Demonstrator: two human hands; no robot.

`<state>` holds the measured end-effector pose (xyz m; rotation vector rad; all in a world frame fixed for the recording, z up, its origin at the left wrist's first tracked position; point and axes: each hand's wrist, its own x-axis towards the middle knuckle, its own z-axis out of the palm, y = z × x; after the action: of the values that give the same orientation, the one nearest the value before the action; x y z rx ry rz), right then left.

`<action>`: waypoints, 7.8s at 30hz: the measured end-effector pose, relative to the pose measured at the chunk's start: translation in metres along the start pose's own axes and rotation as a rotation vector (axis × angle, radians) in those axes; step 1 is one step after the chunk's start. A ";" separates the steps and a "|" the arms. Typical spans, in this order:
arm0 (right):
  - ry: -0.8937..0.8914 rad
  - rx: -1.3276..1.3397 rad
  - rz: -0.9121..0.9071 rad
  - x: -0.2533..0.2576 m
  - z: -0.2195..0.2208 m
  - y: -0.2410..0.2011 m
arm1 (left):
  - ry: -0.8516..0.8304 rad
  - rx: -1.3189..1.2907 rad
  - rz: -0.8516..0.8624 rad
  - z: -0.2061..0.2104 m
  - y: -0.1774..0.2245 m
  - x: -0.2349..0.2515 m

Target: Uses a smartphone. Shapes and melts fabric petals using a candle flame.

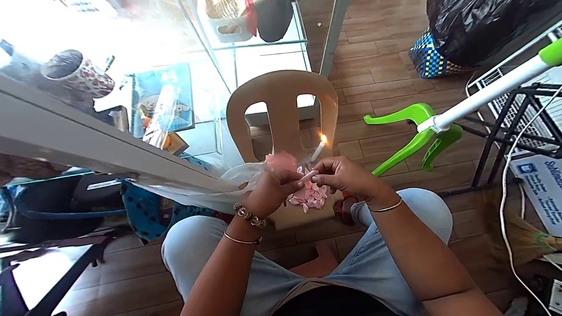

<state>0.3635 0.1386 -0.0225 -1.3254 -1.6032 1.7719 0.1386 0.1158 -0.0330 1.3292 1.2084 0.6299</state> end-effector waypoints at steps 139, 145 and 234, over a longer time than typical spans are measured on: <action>0.509 -0.398 -0.697 0.012 0.045 0.016 | 0.145 -0.208 0.255 -0.003 0.008 -0.009; 0.488 -0.325 -0.666 0.012 0.043 0.015 | 0.151 -0.193 0.303 -0.003 0.006 -0.008; -0.067 0.812 0.143 0.004 0.028 -0.005 | 0.107 -0.290 0.416 0.006 -0.010 0.005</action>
<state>0.3366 0.1285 -0.0224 -0.9875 -0.6575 2.2125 0.1428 0.1155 -0.0447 1.3171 0.8834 1.1417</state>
